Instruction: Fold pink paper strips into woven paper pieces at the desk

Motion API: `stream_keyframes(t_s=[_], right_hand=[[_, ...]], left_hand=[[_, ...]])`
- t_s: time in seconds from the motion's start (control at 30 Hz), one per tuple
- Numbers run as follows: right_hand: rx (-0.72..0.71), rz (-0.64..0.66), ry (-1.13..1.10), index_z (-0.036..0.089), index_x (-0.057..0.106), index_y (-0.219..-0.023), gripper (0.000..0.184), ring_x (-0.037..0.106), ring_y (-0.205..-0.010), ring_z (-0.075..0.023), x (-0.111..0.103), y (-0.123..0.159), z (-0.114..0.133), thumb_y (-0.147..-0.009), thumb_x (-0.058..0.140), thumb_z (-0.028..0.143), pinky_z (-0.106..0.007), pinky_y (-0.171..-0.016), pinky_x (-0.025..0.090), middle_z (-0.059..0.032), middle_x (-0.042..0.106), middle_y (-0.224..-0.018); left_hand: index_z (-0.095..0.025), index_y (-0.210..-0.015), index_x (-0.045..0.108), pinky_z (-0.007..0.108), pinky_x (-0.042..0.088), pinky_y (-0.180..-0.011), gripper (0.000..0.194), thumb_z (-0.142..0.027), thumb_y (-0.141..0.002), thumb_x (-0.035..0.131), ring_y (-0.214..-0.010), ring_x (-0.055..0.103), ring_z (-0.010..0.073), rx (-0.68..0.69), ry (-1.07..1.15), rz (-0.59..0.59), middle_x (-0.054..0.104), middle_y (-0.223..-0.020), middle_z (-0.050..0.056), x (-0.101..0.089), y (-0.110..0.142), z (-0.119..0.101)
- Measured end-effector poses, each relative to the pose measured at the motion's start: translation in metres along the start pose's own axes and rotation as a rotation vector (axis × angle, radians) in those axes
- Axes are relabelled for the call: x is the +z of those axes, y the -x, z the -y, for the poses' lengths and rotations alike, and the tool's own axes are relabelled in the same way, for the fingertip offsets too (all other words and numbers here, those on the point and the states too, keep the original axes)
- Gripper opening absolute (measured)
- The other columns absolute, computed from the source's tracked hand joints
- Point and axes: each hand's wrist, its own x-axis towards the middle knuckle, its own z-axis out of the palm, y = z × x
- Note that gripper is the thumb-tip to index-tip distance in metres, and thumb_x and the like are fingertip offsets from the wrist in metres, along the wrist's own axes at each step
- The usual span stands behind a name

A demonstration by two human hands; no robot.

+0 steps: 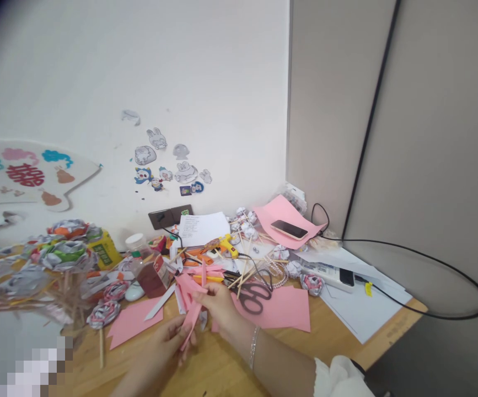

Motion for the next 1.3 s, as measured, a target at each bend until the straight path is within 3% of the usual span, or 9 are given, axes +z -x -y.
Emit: stream_keyframes(t_s=[0.23, 0.4, 0.5, 0.73, 0.97, 1.03, 1.13, 1.3], right_hand=[[0.070, 0.043, 0.027, 0.011, 0.055, -0.066, 0.032, 0.048, -0.050, -0.0090, -0.001, 0.001, 0.004, -0.058, 0.067, 0.039, -0.022, -0.049, 0.036, 0.0005, 0.053, -0.057], [0.127, 0.192, 0.241, 0.010, 0.061, -0.070, 0.031, 0.050, -0.054, -0.0095, -0.010, -0.002, -0.002, -0.052, 0.071, 0.033, -0.022, -0.052, 0.037, -0.0012, 0.058, -0.063], [0.118, 0.169, 0.325, 0.009, 0.061, -0.066, 0.026, 0.051, -0.052, -0.0097, -0.012, -0.003, -0.004, -0.053, 0.070, 0.030, -0.021, -0.050, 0.036, -0.0017, 0.059, -0.061], [0.144, 0.170, 0.284, 0.010, 0.060, -0.064, 0.019, 0.051, -0.048, -0.0101, -0.011, -0.002, 0.002, -0.054, 0.067, 0.024, -0.021, -0.047, 0.036, -0.0009, 0.058, -0.055], [0.062, 0.068, 0.421, 0.010, 0.060, -0.062, 0.013, 0.047, -0.049, -0.0080, -0.014, -0.008, 0.002, -0.054, 0.066, 0.018, -0.021, -0.047, 0.034, 0.0003, 0.056, -0.056], [0.054, 0.038, 0.436, 0.010, 0.060, -0.060, 0.013, 0.046, -0.048, -0.0078, -0.014, -0.008, 0.002, -0.054, 0.067, 0.019, -0.020, -0.046, 0.033, 0.0006, 0.055, -0.054], [0.082, 0.054, 0.363, 0.009, 0.059, -0.061, 0.016, 0.047, -0.047, -0.0080, -0.012, -0.005, 0.002, -0.055, 0.067, 0.022, -0.021, -0.046, 0.034, -0.0003, 0.056, -0.055], [0.161, 0.216, 0.244, 0.008, 0.059, -0.063, 0.028, 0.050, -0.046, -0.0090, -0.014, -0.004, 0.008, -0.053, 0.071, 0.031, -0.022, -0.047, 0.037, -0.0018, 0.056, -0.054]], left_hand=[[-0.016, -0.054, 0.050, 0.016, 0.018, -0.033, 0.035, -0.048, -0.069, 0.053, -0.030, 0.028, 0.0033, 0.058, -0.011, -0.110, 0.039, -0.037, -0.009, 0.007, 0.005, -0.005], [-0.016, -0.053, 0.049, 0.016, 0.015, -0.033, 0.036, -0.047, -0.070, 0.052, -0.029, 0.025, 0.0029, 0.047, -0.029, -0.112, 0.036, -0.033, -0.010, 0.005, 0.002, -0.004], [-0.016, -0.055, 0.051, 0.015, 0.017, -0.032, 0.033, -0.045, -0.071, 0.052, -0.029, 0.027, 0.0029, 0.037, -0.029, -0.106, 0.038, -0.034, -0.009, 0.003, 0.000, -0.002], [-0.015, -0.079, 0.058, 0.023, 0.042, -0.047, 0.025, -0.030, -0.061, 0.067, -0.048, 0.055, 0.0112, -0.008, -0.036, 0.103, 0.064, -0.066, 0.001, -0.008, 0.002, -0.011], [-0.018, -0.093, 0.058, 0.031, 0.045, -0.071, 0.036, -0.023, -0.060, 0.070, -0.073, 0.061, 0.0173, 0.013, 0.053, 0.261, 0.066, -0.089, 0.006, -0.014, 0.001, -0.017], [-0.018, -0.093, 0.058, 0.031, 0.044, -0.074, 0.037, -0.025, -0.059, 0.070, -0.077, 0.061, 0.0183, -0.012, 0.076, 0.253, 0.066, -0.089, 0.006, -0.013, 0.001, -0.016], [-0.016, -0.086, 0.057, 0.027, 0.046, -0.062, 0.034, -0.031, -0.059, 0.070, -0.066, 0.063, 0.0160, -0.114, 0.109, 0.173, 0.067, -0.077, 0.004, -0.012, -0.001, -0.012], [-0.014, -0.076, 0.056, 0.023, 0.045, -0.053, 0.030, -0.032, -0.057, 0.071, -0.054, 0.062, 0.0130, -0.171, 0.058, 0.100, 0.066, -0.066, 0.001, -0.012, 0.001, -0.013]])
